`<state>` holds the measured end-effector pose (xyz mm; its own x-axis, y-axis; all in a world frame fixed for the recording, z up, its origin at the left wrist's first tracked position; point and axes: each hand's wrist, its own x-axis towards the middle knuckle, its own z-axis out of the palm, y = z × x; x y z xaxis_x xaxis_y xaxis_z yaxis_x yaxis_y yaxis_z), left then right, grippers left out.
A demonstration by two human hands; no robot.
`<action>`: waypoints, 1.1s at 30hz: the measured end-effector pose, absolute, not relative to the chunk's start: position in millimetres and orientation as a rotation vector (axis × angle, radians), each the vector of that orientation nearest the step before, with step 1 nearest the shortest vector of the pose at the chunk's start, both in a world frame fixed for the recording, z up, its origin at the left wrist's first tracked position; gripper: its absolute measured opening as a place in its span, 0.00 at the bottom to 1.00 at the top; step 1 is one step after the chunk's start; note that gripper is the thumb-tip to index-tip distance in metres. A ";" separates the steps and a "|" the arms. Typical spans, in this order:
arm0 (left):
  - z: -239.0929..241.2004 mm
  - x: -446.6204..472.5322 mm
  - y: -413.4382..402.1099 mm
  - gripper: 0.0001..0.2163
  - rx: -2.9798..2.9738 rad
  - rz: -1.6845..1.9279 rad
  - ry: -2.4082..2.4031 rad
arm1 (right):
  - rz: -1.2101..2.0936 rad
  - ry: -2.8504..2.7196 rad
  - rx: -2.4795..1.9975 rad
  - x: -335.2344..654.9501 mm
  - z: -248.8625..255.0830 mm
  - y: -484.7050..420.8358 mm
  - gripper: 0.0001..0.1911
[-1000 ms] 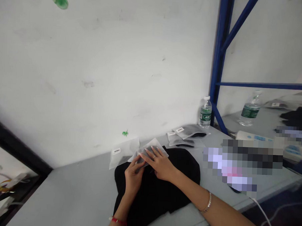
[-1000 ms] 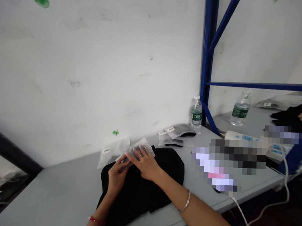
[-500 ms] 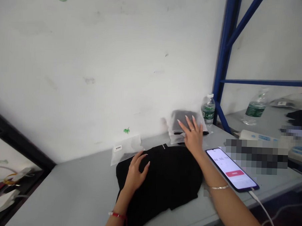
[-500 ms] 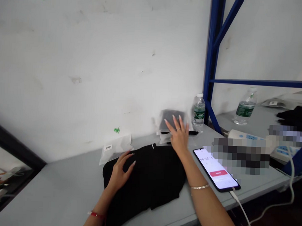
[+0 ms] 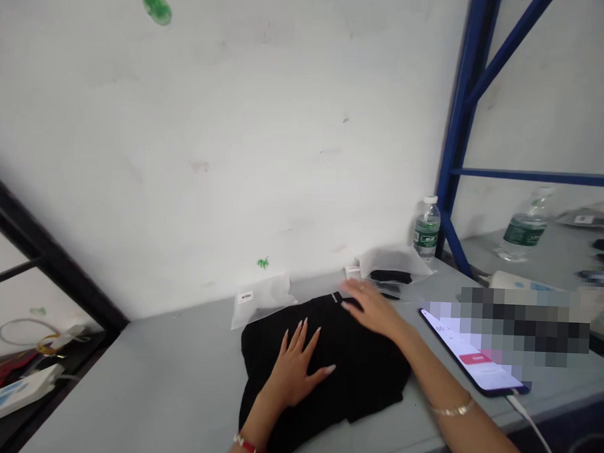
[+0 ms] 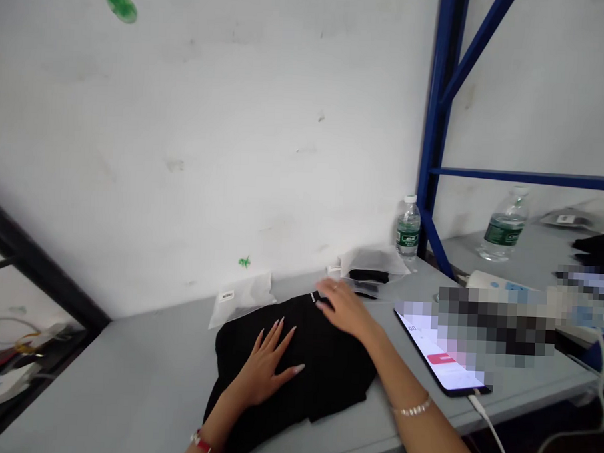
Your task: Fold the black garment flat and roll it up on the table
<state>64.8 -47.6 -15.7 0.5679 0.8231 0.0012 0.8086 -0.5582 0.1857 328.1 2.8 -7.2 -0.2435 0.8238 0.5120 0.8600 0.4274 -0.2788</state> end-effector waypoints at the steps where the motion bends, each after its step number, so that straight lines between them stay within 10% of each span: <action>1: -17.1 59.6 -57.4 0.38 2.674 0.149 1.356 | 0.050 -2.230 -1.309 318.6 -8.0 -13.6 0.27; 7: -19.8 -1.1 -130.4 0.46 2.966 0.127 1.116 | 0.449 -2.572 -1.096 326.2 -26.5 -104.8 0.42; 23: 17.3 -27.1 -121.5 0.07 2.914 1.128 1.333 | -0.223 -2.236 -1.169 343.7 -3.3 -111.2 0.14; 33: -6.3 37.5 -112.5 0.24 3.096 0.752 1.509 | -0.159 -2.485 -1.217 309.4 -35.2 -110.0 0.26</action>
<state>37.5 -112.5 -6.3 0.5592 0.6445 0.5214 0.8043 -0.5742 -0.1529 309.4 -110.0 -35.2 -0.5599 0.7400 0.3727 0.7814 0.6212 -0.0594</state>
